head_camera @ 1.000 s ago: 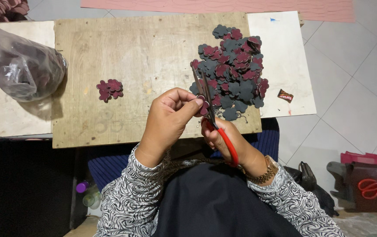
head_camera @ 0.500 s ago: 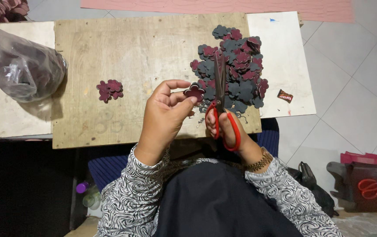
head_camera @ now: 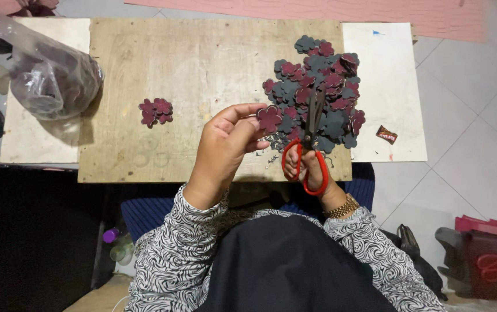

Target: The person sits at a workbench and uses red-handled scissors to trim the edges of small flower-shaped foam pieces, one at a time, rotating each piece in hand to cut around its petals. Trimmed pieces are placed on a growing pile of finished flower shapes on the board.

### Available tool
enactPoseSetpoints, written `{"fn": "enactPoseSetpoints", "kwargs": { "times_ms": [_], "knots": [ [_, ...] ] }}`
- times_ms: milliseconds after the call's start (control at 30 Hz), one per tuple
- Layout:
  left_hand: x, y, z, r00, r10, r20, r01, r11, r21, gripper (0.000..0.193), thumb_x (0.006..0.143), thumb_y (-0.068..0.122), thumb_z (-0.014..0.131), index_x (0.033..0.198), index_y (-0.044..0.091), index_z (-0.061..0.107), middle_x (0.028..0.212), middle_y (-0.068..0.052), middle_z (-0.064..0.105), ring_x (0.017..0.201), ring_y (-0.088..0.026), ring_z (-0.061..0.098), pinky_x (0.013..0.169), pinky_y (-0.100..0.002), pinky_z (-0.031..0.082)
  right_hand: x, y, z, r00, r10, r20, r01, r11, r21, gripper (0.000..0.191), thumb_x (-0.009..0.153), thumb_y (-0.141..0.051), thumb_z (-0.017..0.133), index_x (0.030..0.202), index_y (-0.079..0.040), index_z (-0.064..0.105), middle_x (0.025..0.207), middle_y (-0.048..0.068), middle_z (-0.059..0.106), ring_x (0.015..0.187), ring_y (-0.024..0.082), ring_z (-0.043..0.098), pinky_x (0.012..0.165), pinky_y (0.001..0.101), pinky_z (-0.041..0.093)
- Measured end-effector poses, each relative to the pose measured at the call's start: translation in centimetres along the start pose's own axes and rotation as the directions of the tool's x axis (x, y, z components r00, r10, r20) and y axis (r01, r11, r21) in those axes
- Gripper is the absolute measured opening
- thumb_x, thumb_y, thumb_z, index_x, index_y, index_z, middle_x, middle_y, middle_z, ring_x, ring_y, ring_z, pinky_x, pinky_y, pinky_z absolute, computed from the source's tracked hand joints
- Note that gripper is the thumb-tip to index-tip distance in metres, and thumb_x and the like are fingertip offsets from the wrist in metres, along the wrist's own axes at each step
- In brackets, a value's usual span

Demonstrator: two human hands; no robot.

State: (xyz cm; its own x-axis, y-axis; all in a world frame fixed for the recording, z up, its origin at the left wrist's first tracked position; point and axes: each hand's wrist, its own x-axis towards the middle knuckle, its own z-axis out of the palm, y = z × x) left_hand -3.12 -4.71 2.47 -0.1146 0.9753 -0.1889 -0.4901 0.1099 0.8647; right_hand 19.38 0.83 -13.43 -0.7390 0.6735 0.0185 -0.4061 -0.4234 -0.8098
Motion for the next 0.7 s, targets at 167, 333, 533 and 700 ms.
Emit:
{"fn": "enactPoseSetpoints", "kwargs": {
  "times_ms": [167,333,533,700],
  "knots": [
    [0.3,-0.6,0.6,0.994,0.113,0.008,-0.114,0.992,0.054,0.037,0.098,-0.001,0.064,0.134,-0.005,0.062,0.106,-0.007,0.066,0.093,-0.009,0.067,0.08,-0.027,0.062,0.4,-0.1,0.1,0.999,-0.035,0.002,0.035,0.997,0.071,0.058,0.1,-0.068,0.053,0.099,-0.011,0.047,0.08,-0.003,0.041,0.073,0.012,0.043,0.07,0.0281,0.039],
    [0.4,-0.2,1.4,0.98,0.195,-0.036,-0.197,0.98,-0.036,0.042,0.097,-0.001,0.061,0.138,-0.005,0.054,0.115,-0.012,0.071,0.099,-0.012,0.07,0.084,-0.028,0.062,0.6,-0.2,0.0,0.999,-0.04,-0.031,0.043,0.995,0.087,0.053,0.103,-0.063,0.052,0.097,-0.011,0.047,0.08,0.0,0.043,0.072,0.013,0.044,0.07,0.028,0.04],
    [0.3,0.4,2.1,0.963,0.25,-0.099,-0.251,0.968,0.004,0.048,0.099,0.002,0.06,0.145,-0.004,0.05,0.118,-0.013,0.072,0.104,-0.012,0.07,0.086,-0.026,0.062,0.9,-0.6,0.5,0.998,-0.065,-0.007,0.065,0.994,0.087,0.049,0.104,-0.059,0.053,0.096,-0.012,0.048,0.08,0.0,0.044,0.072,0.012,0.045,0.07,0.0275,0.041],
    [0.9,0.1,2.1,0.967,0.225,-0.122,-0.236,0.968,-0.082,0.048,0.1,0.003,0.059,0.147,-0.006,0.05,0.116,-0.015,0.072,0.098,-0.014,0.071,0.081,-0.028,0.063,1.0,-1.0,0.8,0.999,-0.052,-0.004,0.052,0.995,0.091,0.047,0.104,-0.058,0.054,0.096,-0.012,0.048,0.081,0.0,0.045,0.073,0.012,0.047,0.071,0.0271,0.042]
  ]
}}
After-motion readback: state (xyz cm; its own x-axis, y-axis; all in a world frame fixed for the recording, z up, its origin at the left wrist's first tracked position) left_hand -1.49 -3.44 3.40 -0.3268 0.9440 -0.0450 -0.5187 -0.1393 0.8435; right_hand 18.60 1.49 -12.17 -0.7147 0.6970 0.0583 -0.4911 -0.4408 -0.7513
